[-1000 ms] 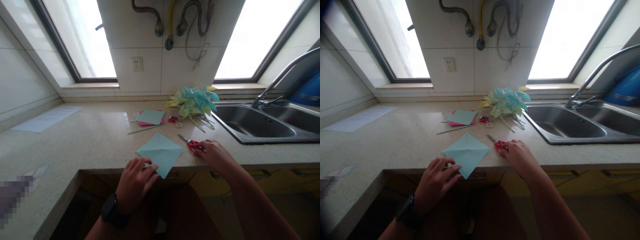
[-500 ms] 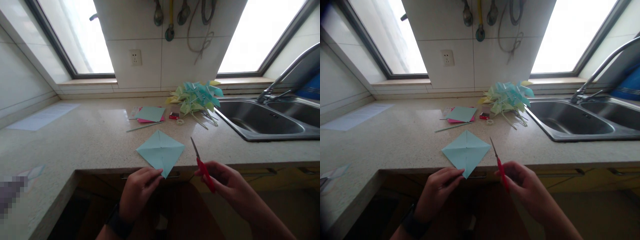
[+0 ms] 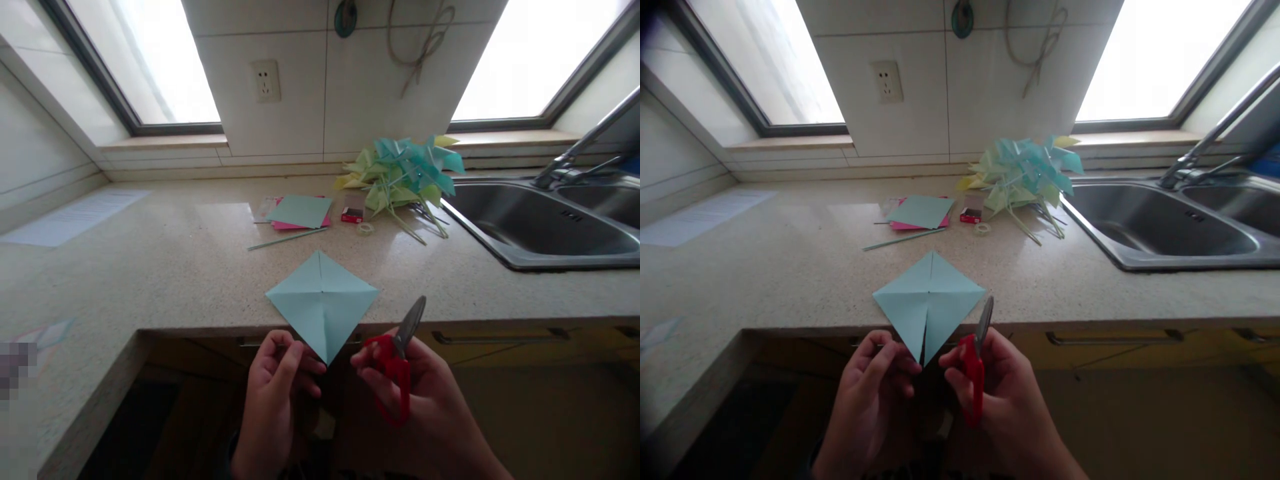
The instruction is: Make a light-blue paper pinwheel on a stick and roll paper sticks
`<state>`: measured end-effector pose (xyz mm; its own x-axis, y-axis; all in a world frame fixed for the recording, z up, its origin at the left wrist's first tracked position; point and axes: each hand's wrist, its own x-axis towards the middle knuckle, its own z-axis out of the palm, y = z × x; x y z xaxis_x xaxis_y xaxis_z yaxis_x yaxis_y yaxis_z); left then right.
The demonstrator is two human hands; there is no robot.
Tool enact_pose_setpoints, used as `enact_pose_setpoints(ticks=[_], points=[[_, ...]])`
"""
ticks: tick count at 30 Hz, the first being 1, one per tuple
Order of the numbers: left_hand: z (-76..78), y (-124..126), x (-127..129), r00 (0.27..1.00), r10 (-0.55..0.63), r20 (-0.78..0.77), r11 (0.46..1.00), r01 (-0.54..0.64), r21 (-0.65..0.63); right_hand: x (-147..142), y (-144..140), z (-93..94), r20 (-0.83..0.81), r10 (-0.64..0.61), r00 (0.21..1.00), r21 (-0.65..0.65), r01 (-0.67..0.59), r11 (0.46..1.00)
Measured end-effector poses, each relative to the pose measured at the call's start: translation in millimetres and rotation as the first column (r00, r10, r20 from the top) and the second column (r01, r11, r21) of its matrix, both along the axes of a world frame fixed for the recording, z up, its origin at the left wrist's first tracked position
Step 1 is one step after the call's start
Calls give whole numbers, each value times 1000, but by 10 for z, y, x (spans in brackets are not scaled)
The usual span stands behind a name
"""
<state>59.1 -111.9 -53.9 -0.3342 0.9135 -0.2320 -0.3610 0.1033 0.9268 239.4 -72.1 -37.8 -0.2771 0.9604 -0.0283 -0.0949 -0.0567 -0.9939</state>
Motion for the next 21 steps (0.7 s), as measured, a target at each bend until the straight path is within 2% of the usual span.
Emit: enact_pose_setpoints(ticks=[3,6,8,12,21], points=[[44,-1,49,981,43,187,996,-27,-88,-75,54,33,8,-11,1000,-29,12,1000],[37,7,69,911,77,406,979,8,-205,-136,76,23,36,30,999,-69,-27,997],[12,18,67,873,79,481,974,35,-223,-166,71,1,37,44,998,-83,-41,996],[-12,44,59,874,43,484,981,55,-186,-204,62,-35,39,18,999,-84,-15,996],[56,44,75,871,-12,491,981,106,-163,-250,92,17,37,-30,999,-95,34,995]])
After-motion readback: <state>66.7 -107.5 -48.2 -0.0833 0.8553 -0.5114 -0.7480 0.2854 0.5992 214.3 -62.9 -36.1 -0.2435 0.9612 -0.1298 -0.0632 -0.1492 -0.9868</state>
